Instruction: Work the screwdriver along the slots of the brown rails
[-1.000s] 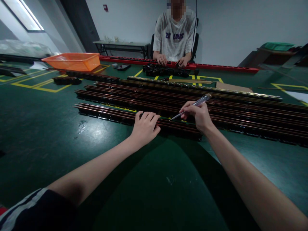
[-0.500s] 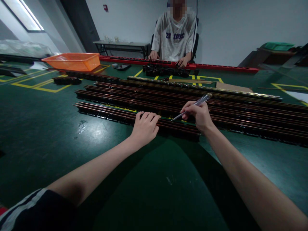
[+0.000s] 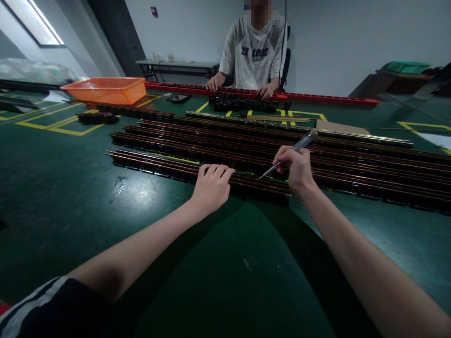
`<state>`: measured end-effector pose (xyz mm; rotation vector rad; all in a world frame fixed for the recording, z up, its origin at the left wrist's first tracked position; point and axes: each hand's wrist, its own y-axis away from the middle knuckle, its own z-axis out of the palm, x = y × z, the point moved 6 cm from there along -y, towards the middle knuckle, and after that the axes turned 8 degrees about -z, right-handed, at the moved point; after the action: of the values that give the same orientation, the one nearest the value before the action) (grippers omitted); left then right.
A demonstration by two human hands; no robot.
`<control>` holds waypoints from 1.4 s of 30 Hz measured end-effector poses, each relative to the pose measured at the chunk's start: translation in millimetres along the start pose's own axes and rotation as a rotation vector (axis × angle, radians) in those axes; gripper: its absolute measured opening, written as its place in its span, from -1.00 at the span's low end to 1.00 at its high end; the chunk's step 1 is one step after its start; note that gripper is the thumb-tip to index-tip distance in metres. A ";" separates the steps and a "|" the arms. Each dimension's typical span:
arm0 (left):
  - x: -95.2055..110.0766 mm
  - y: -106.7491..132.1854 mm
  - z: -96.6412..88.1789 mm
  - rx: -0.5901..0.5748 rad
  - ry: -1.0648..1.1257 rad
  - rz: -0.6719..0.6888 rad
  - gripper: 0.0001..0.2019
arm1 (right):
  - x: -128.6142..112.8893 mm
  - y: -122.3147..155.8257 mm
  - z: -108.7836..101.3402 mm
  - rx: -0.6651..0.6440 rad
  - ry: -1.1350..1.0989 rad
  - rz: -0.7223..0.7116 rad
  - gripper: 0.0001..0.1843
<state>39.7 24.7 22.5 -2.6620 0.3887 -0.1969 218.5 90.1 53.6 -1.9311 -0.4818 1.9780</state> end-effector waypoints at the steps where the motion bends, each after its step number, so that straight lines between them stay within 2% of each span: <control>1: 0.1 -0.1 0.0 -0.001 0.000 0.000 -0.67 | -0.4 -0.3 -0.8 0.013 0.004 -0.007 -0.82; 10: -0.1 -0.3 0.8 0.025 -0.003 0.012 -0.67 | -0.6 -1.9 -6.8 0.110 0.025 -0.030 -0.80; 28: -0.6 1.3 0.9 0.045 0.067 0.066 -0.59 | 0.6 -0.1 1.6 0.006 -0.012 0.014 -0.84; 36: -0.4 0.2 -4.3 0.055 0.140 0.067 -0.64 | 2.5 -0.1 1.5 -0.003 0.017 -0.005 -0.83; 42: 1.3 -1.2 -3.3 0.063 0.064 0.053 -0.63 | -4.0 0.2 4.4 -0.056 0.046 -0.024 -0.84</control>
<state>40.5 24.0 26.1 -2.5856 0.4659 -0.2741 214.2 88.0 57.1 -1.9903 -0.5515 1.9203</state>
